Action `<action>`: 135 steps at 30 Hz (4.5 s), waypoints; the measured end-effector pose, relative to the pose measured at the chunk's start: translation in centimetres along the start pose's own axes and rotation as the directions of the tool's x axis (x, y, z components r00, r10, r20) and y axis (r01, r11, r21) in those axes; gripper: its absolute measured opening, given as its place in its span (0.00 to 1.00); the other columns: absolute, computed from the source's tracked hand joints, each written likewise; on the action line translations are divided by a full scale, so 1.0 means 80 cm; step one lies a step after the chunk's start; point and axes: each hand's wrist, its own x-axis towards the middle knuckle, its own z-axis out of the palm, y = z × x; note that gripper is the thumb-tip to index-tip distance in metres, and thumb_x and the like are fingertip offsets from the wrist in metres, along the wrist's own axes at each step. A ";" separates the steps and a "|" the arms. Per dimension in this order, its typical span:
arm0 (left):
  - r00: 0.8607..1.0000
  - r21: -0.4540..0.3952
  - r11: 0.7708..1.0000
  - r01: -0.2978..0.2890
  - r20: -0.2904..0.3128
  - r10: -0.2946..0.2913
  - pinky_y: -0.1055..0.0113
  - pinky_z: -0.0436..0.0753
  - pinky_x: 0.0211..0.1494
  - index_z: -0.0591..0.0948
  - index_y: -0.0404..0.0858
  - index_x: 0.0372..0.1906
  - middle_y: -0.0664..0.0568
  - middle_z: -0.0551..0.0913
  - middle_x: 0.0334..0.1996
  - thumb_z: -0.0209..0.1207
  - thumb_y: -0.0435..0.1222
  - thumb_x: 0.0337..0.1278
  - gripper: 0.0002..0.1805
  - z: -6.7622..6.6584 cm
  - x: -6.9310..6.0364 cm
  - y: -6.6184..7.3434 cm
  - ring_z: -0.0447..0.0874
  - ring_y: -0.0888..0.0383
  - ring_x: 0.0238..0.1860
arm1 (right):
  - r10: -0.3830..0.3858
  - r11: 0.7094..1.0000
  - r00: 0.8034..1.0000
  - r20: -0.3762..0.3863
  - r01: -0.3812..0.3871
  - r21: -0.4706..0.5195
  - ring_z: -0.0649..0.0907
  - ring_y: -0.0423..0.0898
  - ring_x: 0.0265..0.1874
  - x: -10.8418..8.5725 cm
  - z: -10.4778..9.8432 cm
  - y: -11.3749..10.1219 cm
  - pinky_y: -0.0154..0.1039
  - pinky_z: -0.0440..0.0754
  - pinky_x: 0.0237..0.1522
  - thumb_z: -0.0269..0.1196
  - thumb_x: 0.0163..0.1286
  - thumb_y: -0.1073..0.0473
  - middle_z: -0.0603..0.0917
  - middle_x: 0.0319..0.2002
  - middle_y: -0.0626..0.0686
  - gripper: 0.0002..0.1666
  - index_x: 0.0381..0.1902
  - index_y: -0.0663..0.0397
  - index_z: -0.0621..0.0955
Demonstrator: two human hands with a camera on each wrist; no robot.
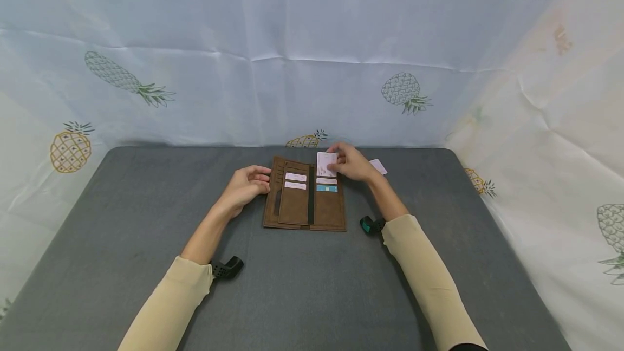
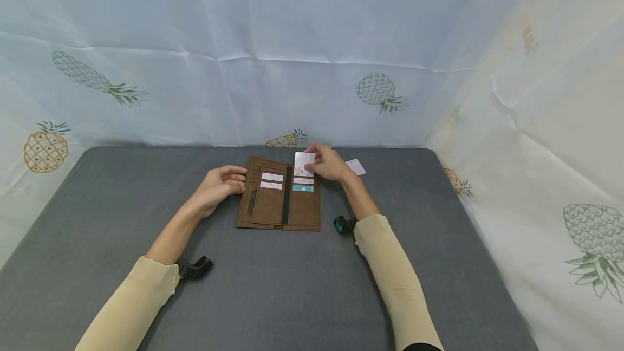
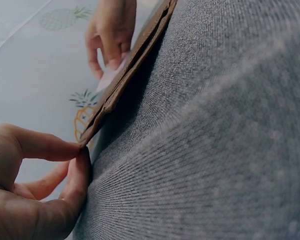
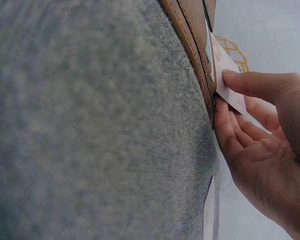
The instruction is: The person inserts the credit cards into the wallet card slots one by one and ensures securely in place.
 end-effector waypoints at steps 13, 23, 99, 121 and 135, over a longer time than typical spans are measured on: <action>1.000 -0.005 1.000 0.003 -0.001 -0.003 0.73 0.88 0.51 0.75 0.29 0.73 0.35 0.81 0.59 0.60 0.21 0.68 0.29 0.000 0.000 0.002 0.86 0.60 0.47 | -0.019 0.996 0.999 0.031 0.022 -0.082 0.80 0.45 0.35 -0.001 0.000 -0.002 0.38 0.79 0.41 0.72 0.74 0.62 0.86 0.40 0.57 0.12 0.50 0.63 0.86; 1.000 -0.008 1.000 -0.005 -0.007 0.005 0.72 0.88 0.51 0.75 0.28 0.73 0.33 0.82 0.58 0.61 0.21 0.68 0.29 0.001 0.000 0.002 0.87 0.57 0.49 | -0.033 0.996 0.997 0.069 0.039 -0.086 0.87 0.43 0.37 -0.003 0.000 -0.001 0.37 0.84 0.43 0.71 0.75 0.61 0.91 0.40 0.59 0.07 0.44 0.60 0.90; 1.000 0.011 1.000 -0.016 0.000 0.016 0.67 0.89 0.53 0.75 0.28 0.73 0.34 0.82 0.56 0.61 0.22 0.69 0.29 0.001 -0.002 0.003 0.87 0.56 0.49 | 0.134 0.990 0.985 -0.106 -0.128 0.062 0.84 0.34 0.35 -0.057 -0.086 0.058 0.27 0.81 0.40 0.67 0.77 0.68 0.86 0.53 0.74 0.31 0.71 0.74 0.68; 1.000 0.009 1.000 -0.017 -0.006 0.017 0.67 0.89 0.53 0.75 0.28 0.74 0.33 0.81 0.58 0.60 0.22 0.69 0.29 0.001 -0.003 0.004 0.87 0.56 0.49 | -0.038 0.966 0.995 -0.097 0.061 0.250 0.84 0.43 0.39 0.019 -0.002 -0.023 0.41 0.86 0.45 0.58 0.83 0.69 0.84 0.56 0.67 0.26 0.75 0.59 0.78; 1.000 0.000 1.000 -0.013 -0.013 0.013 0.67 0.89 0.54 0.76 0.29 0.73 0.34 0.82 0.59 0.61 0.23 0.68 0.29 0.003 -0.002 0.005 0.87 0.56 0.49 | -0.088 0.980 0.991 -0.104 0.105 0.171 0.64 0.41 0.18 0.053 0.046 -0.042 0.36 0.67 0.26 0.57 0.83 0.68 0.73 0.23 0.48 0.24 0.72 0.54 0.81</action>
